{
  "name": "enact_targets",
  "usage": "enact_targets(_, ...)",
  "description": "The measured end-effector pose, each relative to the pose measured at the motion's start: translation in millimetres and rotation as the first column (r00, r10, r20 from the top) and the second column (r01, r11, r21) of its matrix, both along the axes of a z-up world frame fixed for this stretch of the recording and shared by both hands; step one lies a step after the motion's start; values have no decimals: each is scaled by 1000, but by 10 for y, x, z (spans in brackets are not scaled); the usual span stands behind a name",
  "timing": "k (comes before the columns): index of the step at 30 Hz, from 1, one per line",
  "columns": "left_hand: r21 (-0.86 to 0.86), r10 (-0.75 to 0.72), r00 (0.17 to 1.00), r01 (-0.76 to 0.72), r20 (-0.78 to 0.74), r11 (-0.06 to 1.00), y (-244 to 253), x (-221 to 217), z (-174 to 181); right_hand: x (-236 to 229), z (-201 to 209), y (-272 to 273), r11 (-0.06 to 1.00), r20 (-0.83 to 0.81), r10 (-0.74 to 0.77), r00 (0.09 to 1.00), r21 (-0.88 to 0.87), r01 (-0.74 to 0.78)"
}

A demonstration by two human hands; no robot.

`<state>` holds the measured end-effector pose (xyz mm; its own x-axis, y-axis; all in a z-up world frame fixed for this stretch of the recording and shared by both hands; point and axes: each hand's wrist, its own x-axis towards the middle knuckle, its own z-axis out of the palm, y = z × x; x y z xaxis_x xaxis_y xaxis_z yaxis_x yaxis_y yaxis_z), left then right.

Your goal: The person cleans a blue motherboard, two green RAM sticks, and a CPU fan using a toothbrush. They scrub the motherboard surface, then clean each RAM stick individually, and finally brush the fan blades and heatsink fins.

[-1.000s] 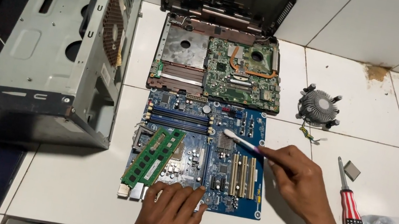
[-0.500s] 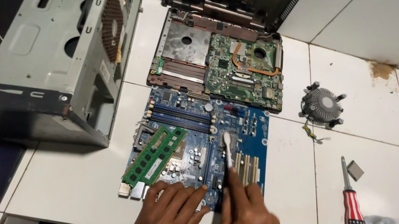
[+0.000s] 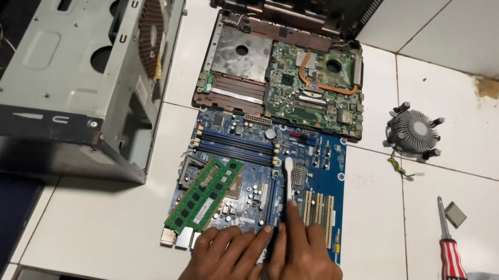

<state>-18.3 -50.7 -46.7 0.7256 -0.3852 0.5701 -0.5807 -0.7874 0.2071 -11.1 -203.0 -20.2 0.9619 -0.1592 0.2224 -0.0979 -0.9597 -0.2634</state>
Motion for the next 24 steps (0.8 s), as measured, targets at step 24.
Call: enact_targets(24,-50,-22,998,25,59,998,11,13,78,-254,54,-101,995,46,-52,998,-86,55)
